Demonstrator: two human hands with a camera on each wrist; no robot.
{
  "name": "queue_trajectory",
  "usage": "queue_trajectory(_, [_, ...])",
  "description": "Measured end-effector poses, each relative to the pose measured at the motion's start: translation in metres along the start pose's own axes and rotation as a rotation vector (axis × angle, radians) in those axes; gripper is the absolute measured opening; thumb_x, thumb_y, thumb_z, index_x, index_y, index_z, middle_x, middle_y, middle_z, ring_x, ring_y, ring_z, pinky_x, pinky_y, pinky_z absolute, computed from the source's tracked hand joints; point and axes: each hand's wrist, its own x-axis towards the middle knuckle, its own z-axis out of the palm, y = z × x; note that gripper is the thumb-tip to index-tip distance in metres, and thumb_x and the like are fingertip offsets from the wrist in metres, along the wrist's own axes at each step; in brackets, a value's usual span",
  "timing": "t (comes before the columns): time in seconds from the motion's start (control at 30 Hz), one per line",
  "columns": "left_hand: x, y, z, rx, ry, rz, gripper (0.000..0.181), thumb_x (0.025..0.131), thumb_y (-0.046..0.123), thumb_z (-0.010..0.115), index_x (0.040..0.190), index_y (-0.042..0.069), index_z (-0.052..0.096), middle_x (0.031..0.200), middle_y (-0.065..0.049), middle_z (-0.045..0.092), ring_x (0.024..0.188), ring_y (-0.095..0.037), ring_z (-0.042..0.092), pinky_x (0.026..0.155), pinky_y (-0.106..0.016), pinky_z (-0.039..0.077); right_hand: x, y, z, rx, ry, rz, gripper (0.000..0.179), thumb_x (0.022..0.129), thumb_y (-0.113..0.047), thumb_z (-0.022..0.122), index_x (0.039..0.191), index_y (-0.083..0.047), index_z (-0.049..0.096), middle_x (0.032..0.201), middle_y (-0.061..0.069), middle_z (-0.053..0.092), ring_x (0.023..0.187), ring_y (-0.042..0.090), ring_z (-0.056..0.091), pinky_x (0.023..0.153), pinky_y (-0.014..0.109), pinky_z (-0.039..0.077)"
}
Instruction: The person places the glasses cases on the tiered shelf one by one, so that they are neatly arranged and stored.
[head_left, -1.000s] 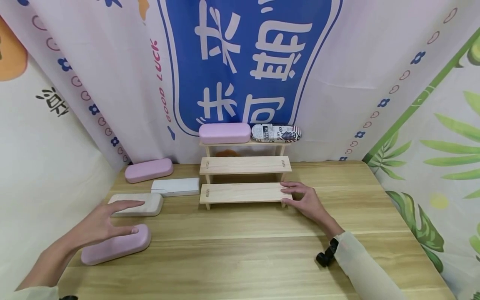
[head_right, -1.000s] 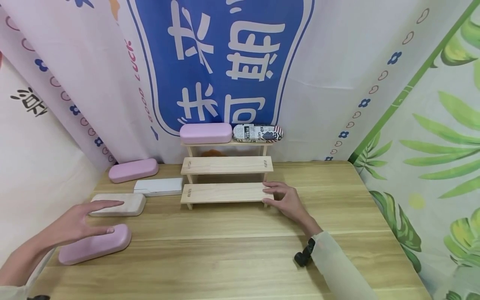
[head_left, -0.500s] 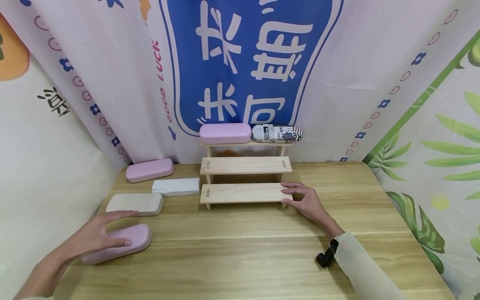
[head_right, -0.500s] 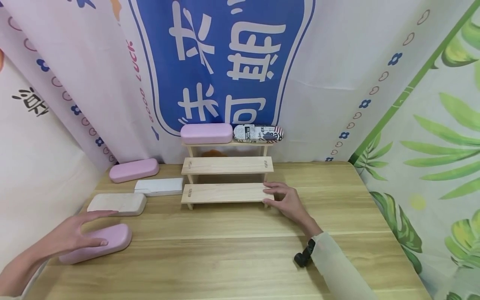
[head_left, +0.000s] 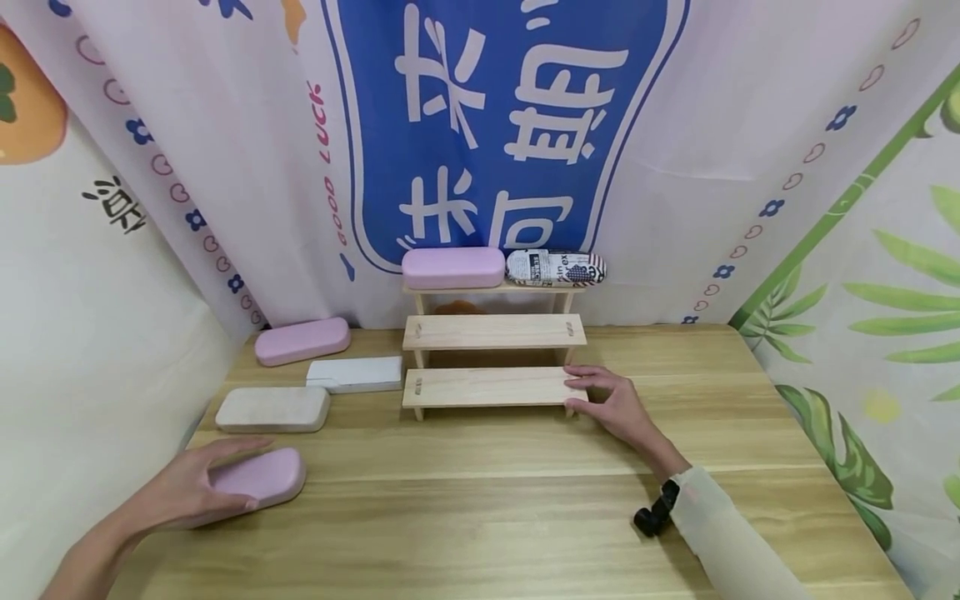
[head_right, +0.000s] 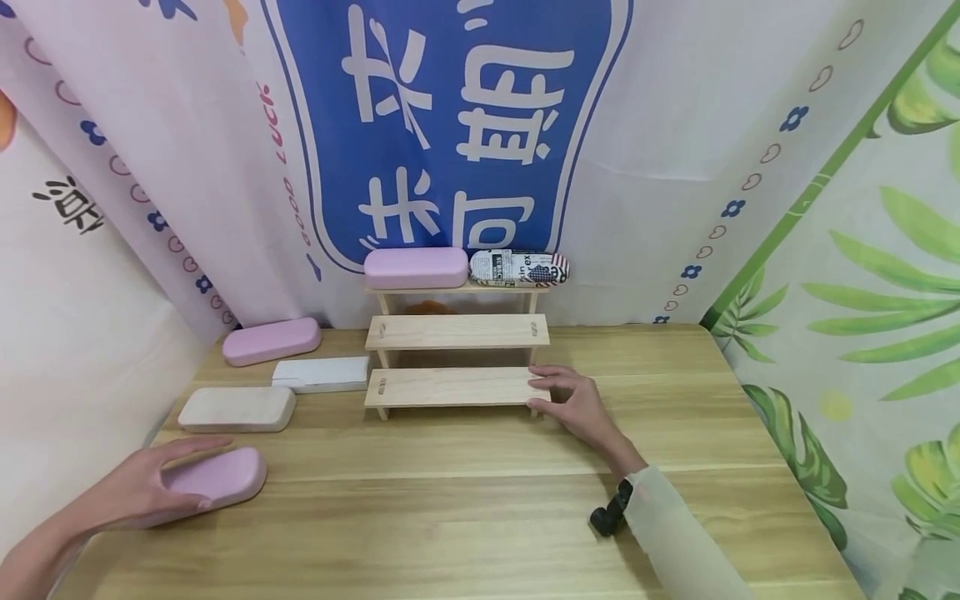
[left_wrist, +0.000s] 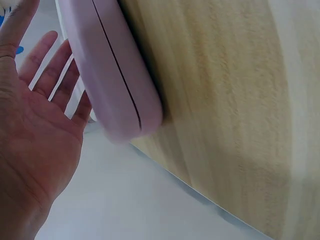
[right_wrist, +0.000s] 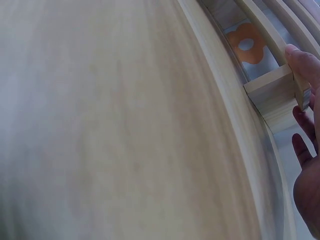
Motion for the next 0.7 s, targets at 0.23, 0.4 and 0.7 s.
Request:
queue_trajectory(0.23, [-0.008,-0.002,0.002,0.015,-0.043,-0.112,0.079,0.063,0.032,0.103,0.135,0.017,0.073,0.125,-0.013,0.075,0.109,0.006,0.059,0.082,-0.013,0.044,0.000,-0.001,0.002,0.025,0.015,0.015,0.033,0.084,0.001,0.087,0.116,-0.002,0.080,0.139,0.014,0.070,0.135,0.037,0.058,0.117,0.014,0.032])
queue_trajectory(0.4, [-0.011,-0.003,0.002,-0.004,-0.069,-0.166,0.078,0.065,0.033,0.102,0.136,0.020,0.072,0.124,-0.010,0.074,0.100,0.005,0.059,0.076,-0.018,0.047,0.000,-0.017,0.001,0.039,0.015,0.010,0.031,0.086,0.001,0.086,0.116,0.003,0.079,0.138,0.018,0.069,0.134,0.038,0.058,0.117,0.014,0.031])
queue_trajectory(0.7, [-0.012,-0.004,0.002,-0.042,-0.101,-0.190,0.078,0.068,0.032,0.101,0.138,0.016,0.071,0.125,-0.017,0.073,0.094,0.004,0.057,0.072,-0.022,0.047,-0.003,-0.032,0.000,0.063,0.012,0.000,0.031,0.086,0.000,0.086,0.116,0.002,0.079,0.138,0.018,0.069,0.135,0.039,0.058,0.117,0.014,0.032])
